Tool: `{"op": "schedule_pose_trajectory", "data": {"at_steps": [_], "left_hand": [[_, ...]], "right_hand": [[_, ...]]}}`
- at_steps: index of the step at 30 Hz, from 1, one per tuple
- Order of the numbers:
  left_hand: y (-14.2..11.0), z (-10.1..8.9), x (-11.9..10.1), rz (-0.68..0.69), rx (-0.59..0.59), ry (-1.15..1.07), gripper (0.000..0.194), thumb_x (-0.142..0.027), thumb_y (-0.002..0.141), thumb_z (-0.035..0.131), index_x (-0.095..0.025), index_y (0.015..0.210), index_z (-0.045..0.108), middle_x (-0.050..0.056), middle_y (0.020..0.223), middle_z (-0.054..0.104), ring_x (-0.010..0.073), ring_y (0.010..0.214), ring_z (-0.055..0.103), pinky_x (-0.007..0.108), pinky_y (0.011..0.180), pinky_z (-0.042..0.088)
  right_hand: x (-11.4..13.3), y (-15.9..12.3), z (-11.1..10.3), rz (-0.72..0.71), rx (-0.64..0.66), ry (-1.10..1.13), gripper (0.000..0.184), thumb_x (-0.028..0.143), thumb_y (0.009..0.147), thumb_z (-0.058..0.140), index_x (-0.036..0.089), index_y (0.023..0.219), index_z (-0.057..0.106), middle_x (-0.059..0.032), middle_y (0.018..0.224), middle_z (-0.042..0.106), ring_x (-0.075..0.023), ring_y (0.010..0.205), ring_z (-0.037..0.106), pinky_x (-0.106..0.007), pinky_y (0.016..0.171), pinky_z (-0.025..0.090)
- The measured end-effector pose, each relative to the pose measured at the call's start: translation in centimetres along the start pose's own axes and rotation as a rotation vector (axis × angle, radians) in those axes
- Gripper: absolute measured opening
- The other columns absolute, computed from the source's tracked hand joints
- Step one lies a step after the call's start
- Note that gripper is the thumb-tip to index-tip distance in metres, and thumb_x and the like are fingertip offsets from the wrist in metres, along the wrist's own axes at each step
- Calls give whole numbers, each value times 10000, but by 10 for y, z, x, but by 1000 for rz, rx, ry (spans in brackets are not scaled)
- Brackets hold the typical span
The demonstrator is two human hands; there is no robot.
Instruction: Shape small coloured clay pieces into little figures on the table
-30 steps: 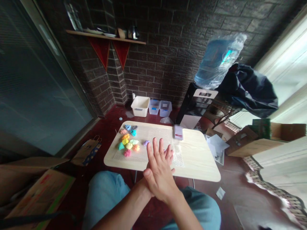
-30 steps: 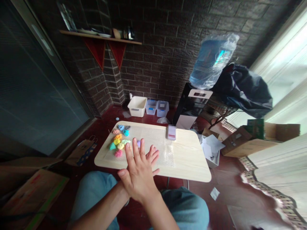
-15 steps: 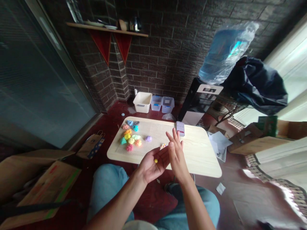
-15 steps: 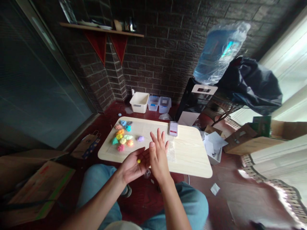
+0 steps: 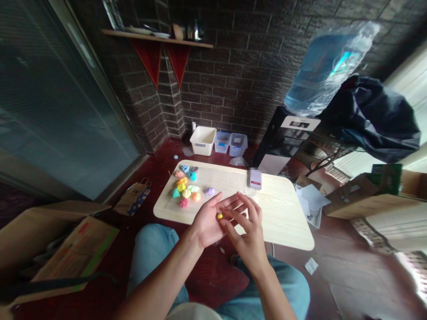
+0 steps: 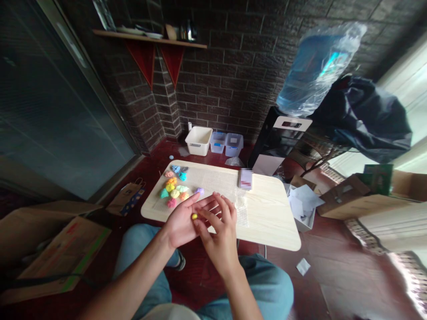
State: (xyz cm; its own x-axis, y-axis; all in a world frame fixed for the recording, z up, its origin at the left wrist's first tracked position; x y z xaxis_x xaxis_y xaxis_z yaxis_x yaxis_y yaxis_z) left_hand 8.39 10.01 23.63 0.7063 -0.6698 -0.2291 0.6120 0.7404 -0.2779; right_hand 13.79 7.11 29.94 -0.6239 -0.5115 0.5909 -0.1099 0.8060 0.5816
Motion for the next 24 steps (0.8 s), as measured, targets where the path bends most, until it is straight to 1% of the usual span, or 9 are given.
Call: {"op": "schedule_pose_trajectory", "data": {"at_steps": [6,9,11,13,14,15,17,20,24], "left_hand": [[-1,0,4,-2,-1,26,468,-399,946,380,-89,1245,563,162,1221,636,256,1170,582,359,992,433],[4,-10,3,14,-7,68,453,-422,931,405,-105,1195,590,158,1200,644,255,1140,595,363,972,442],[15,-32,-3,68,-65,180,439,-445,912,437,-115,1144,610,154,1195,644,245,1122,600,349,952,452],[29,-65,-20,195,-208,436,434,-465,901,446,-124,1106,618,151,1190,644,232,1102,606,340,930,463],[35,-83,-32,265,-315,664,447,-475,916,394,-136,1105,614,143,1177,650,223,1075,618,342,899,480],[44,-101,-38,291,-390,751,449,-471,925,368,-135,1105,605,146,1174,646,225,1067,618,355,891,481],[65,-130,-49,320,-475,889,424,-435,944,344,-132,1117,584,140,1167,634,222,1064,607,380,892,479],[100,-155,-61,339,-515,1166,329,-385,908,510,-137,1110,586,98,1149,619,213,1041,595,428,902,483],[141,-170,-62,297,-497,1548,350,-348,890,564,-160,1184,557,91,1196,586,211,1027,597,434,867,517]], "right_hand": [[7,-3,10,-21,27,-62,231,263,854,647,297,1074,709,-53,1402,473,-292,1264,390,-543,1033,374],[3,-8,10,-14,7,-55,234,237,861,633,304,1073,707,-55,1377,501,-291,1247,410,-538,1002,391],[-6,-12,9,36,-7,-9,204,239,862,629,298,1036,719,-61,1357,521,-289,1234,432,-531,997,392],[-24,-17,8,140,-8,99,161,270,859,632,280,986,730,-73,1313,562,-279,1196,486,-501,988,410],[-35,-21,8,212,-6,177,147,293,854,637,268,963,733,-80,1268,596,-271,1163,524,-480,979,425],[-46,-25,9,294,-1,261,146,318,846,644,256,942,734,-84,1208,636,-263,1121,562,-456,967,442],[-70,-38,13,476,10,423,174,364,823,660,233,909,734,-82,1071,702,-253,1037,621,-419,937,468],[-99,-61,16,711,-44,616,231,409,770,701,214,889,734,-71,966,739,-250,976,654,-401,918,477],[-127,-84,7,863,-211,738,297,409,709,759,208,926,738,-59,939,744,-224,930,659,-383,912,469]]}}
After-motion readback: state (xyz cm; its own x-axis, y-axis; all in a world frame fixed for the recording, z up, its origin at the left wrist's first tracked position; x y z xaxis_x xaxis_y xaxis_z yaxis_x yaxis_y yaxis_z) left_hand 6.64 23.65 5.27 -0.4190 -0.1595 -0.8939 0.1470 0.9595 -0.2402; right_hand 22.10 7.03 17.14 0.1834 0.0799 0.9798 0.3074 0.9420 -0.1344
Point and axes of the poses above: each hand's wrist, its own y-axis towards the middle knuckle, its own z-axis out of the palm, x = y × z, the point moved 10 cm from there along y, towards the middle knuckle
